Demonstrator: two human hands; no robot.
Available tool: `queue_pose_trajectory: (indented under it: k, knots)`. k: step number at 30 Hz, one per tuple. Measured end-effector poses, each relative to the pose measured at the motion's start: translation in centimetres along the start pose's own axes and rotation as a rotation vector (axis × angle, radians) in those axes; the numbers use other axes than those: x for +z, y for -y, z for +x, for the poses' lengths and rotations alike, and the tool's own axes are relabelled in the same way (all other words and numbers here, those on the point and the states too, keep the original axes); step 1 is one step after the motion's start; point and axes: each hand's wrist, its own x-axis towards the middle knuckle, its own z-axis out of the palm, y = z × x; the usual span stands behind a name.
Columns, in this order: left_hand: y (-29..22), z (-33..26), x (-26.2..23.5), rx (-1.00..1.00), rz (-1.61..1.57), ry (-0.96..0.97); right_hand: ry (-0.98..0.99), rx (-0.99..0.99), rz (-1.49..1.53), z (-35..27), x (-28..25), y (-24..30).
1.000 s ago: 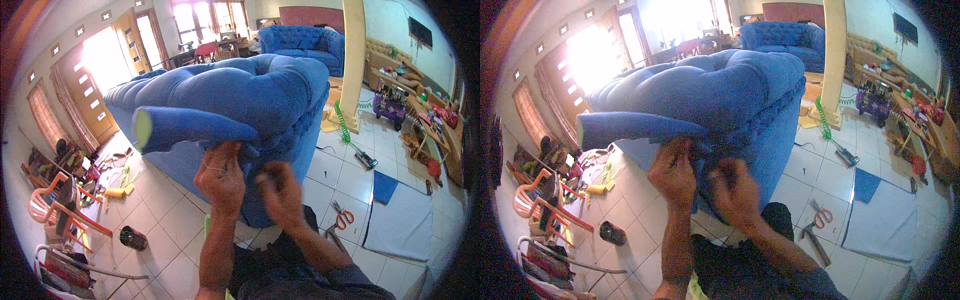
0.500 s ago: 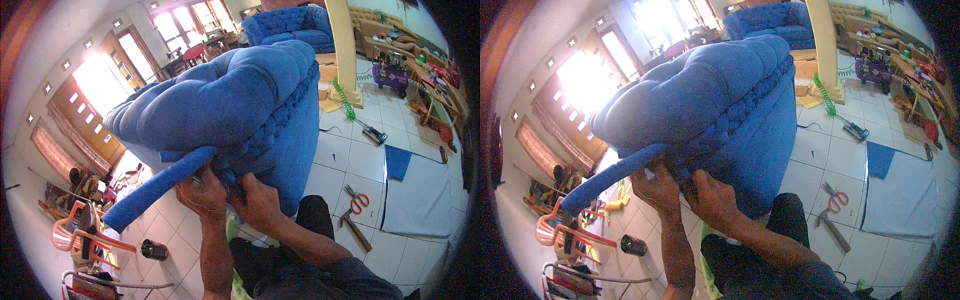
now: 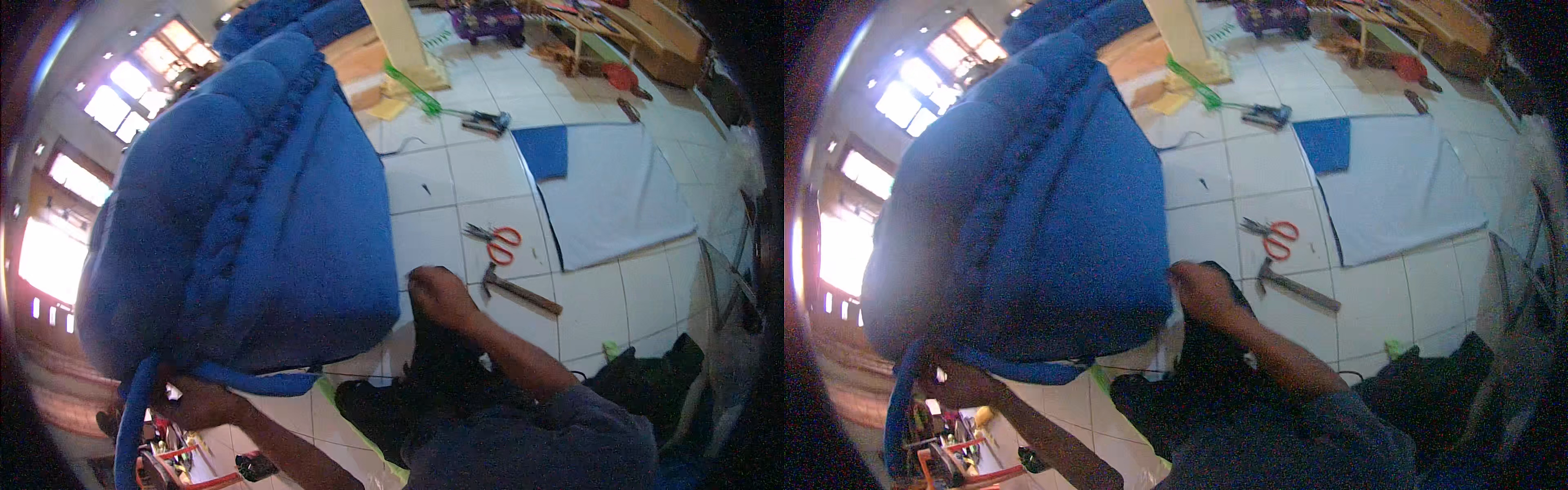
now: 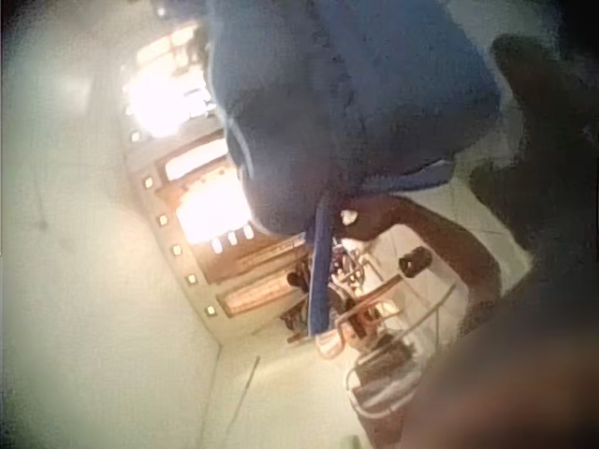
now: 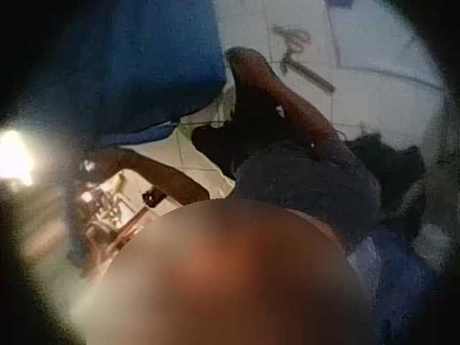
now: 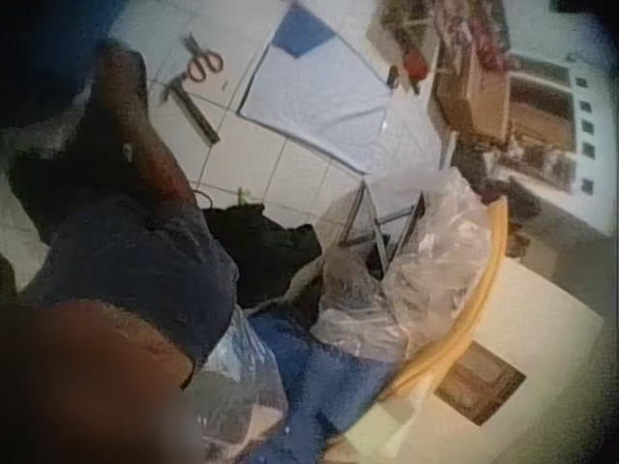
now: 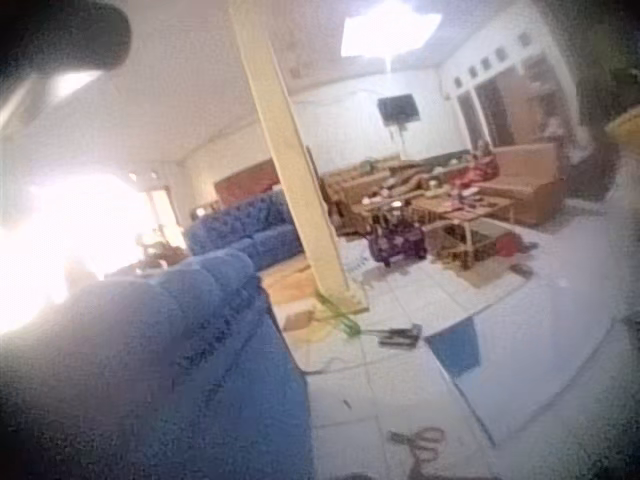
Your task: The person reupholsters a blue sofa armrest by wrapping a cylindrical foam pipe with blue fabric, securing it with a hammer and nails, and trimming excess material with scissors. The person also uses a staple gun to attach fabric to the sofa frame.
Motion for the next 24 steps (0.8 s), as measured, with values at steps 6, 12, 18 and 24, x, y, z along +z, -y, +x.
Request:
queue_pose_trajectory:
  k: [6,12,18,24]
  knots:
    - [0.3,1.8,-1.3,-0.042,0.28,0.089,0.197,0.632,-0.483,-4.2,1.2,-26.4]
    - [-2.1,0.4,-3.2,-0.064,0.091,0.072,0.186,0.544,-0.516,0.0,5.8,-34.8]
    - [-3.7,1.1,-4.0,-0.077,-0.218,0.153,0.458,0.517,-0.864,0.7,4.7,-35.2]
    - [-3.7,3.6,-4.0,0.064,-0.371,0.304,0.057,0.342,-0.492,2.4,5.1,-25.1]
